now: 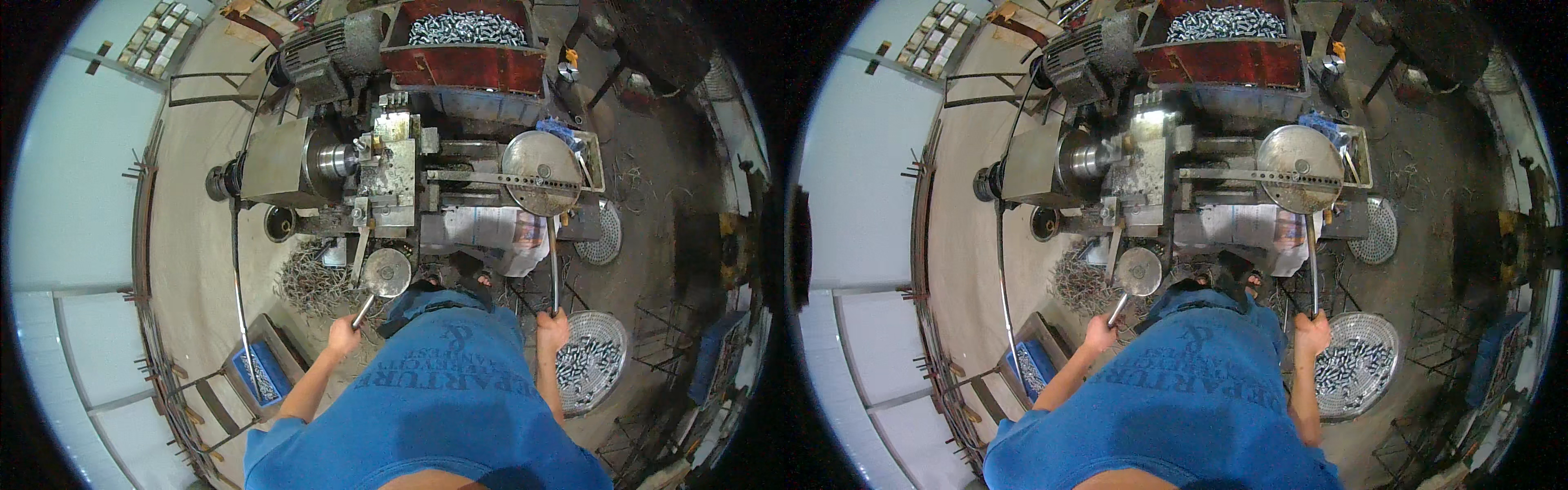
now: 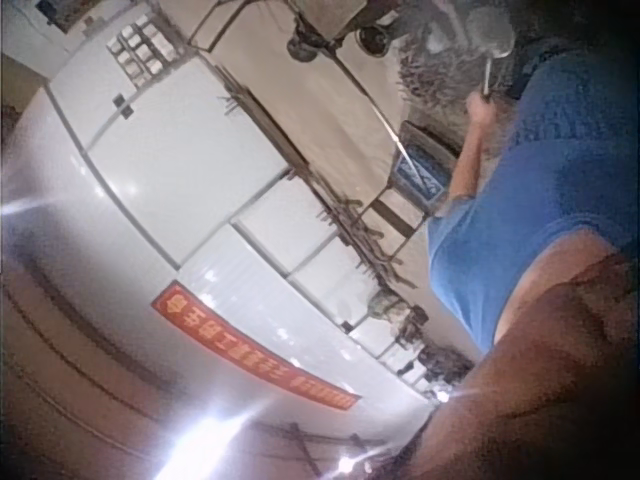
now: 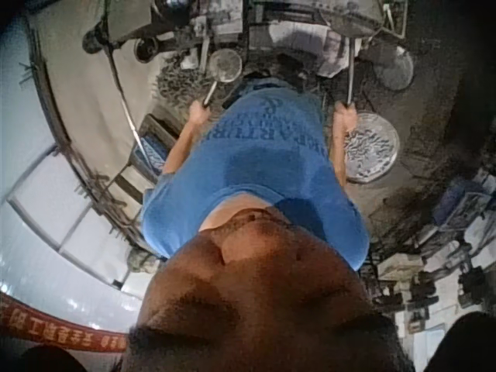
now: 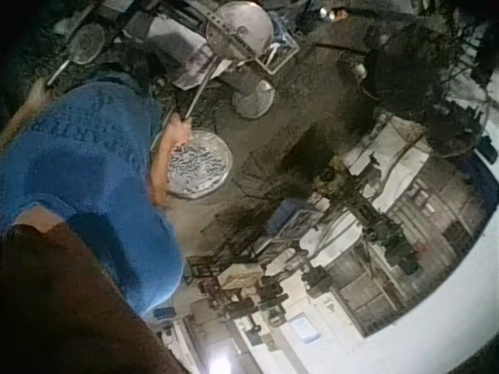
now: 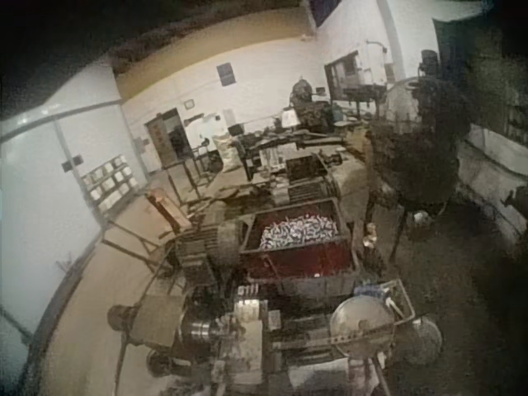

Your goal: The person operates a manual lathe machine to process metal components, using various levers to engage the feed and feed rate, while handling metal bolts and metal chips by hand.

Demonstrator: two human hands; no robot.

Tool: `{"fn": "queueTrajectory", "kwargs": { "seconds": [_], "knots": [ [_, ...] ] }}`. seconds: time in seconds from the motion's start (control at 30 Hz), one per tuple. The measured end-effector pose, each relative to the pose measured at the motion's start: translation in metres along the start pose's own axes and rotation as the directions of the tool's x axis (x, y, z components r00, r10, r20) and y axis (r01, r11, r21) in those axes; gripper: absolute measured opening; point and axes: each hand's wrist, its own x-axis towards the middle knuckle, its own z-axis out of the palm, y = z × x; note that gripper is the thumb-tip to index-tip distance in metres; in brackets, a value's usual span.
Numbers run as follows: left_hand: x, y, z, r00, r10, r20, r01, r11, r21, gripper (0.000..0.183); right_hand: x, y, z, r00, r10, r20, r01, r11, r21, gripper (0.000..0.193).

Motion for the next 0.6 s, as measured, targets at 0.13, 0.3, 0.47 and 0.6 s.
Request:
{"fn": "queueTrajectory", "kwargs": {
  "seconds": [0.13, 0.3, 0.47, 0.6],
  "knots": [
    [-0.003, 0.004, -0.002, 1.000, 0.001, -0.022, 0.002, 0.990, 0.139, 0.023, 0.039, 0.028, -0.010, 0.992, -0.121, -0.042, 0.106, 0.956, -0.274, 0.033],
    [-0.003, -0.010, 0.005, 0.998, 0.051, -0.029, -0.046, 0.990, 0.134, 0.024, 0.179, 0.049, -0.059, 0.972, -0.208, -0.109, 0.101, 0.790, -0.604, 0.026],
    [-0.005, 0.003, -0.021, 0.976, 0.016, 0.218, 0.016, 0.989, -0.144, 0.032, 0.252, -0.030, -0.067, 0.948, -0.194, -0.252, -0.026, 0.743, -0.669, 0.067],
    [0.005, -0.015, -0.047, 0.962, 0.080, 0.261, 0.112, 0.757, -0.644, 0.042, 0.205, -0.024, -0.012, 0.707, -0.585, -0.397, 0.348, 0.777, -0.525, 0.075]
  ]
}}
